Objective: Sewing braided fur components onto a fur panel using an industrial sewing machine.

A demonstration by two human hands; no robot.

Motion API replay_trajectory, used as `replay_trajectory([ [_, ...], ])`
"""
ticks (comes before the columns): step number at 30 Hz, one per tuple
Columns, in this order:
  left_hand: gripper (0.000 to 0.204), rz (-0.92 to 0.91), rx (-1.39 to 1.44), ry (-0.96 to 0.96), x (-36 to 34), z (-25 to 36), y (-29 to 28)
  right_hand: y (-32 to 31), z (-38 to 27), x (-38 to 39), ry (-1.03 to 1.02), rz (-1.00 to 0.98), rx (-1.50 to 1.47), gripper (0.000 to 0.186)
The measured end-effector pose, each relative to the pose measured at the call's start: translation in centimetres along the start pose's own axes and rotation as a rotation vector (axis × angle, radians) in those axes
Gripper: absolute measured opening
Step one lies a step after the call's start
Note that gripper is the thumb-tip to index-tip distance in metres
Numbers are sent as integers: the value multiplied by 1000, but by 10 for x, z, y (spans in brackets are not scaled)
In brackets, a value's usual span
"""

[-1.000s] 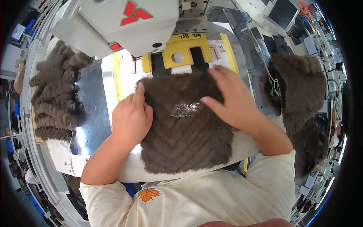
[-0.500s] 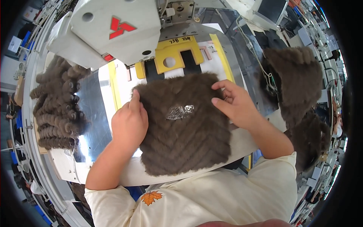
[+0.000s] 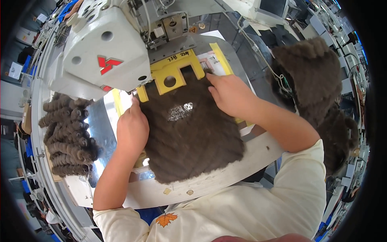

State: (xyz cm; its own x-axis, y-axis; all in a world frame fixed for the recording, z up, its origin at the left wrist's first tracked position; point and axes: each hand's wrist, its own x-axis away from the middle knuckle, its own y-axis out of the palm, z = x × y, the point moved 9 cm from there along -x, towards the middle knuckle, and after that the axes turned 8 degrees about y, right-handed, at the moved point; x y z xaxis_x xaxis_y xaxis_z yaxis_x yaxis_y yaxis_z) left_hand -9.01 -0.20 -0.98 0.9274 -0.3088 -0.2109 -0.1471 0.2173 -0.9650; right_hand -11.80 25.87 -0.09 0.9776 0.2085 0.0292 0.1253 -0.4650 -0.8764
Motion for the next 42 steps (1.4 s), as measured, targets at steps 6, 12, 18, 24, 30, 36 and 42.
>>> replay_trajectory([
  [6,32,-2,-32,71,-28,-3,-2,-1,3,-28,21,-47,-13,32],
  [12,29,-10,0,11,-18,-4,1,-11,5,-26,52,-4,-125,32],
  [18,6,-25,76,42,-22,-4,-3,-3,4,-27,-13,-61,49,52],
  [24,7,-78,100,38,-18,-3,-4,2,3,-25,89,-168,40,54],
  [30,15,-40,74,18,-13,-3,-5,-3,-7,-33,-62,-50,28,52],
  [36,39,1,29,101,-15,3,-3,-6,-3,-31,-14,-58,81,50],
  [42,45,-21,17,33,-7,-6,4,-5,-6,-23,-13,-11,136,47],
])
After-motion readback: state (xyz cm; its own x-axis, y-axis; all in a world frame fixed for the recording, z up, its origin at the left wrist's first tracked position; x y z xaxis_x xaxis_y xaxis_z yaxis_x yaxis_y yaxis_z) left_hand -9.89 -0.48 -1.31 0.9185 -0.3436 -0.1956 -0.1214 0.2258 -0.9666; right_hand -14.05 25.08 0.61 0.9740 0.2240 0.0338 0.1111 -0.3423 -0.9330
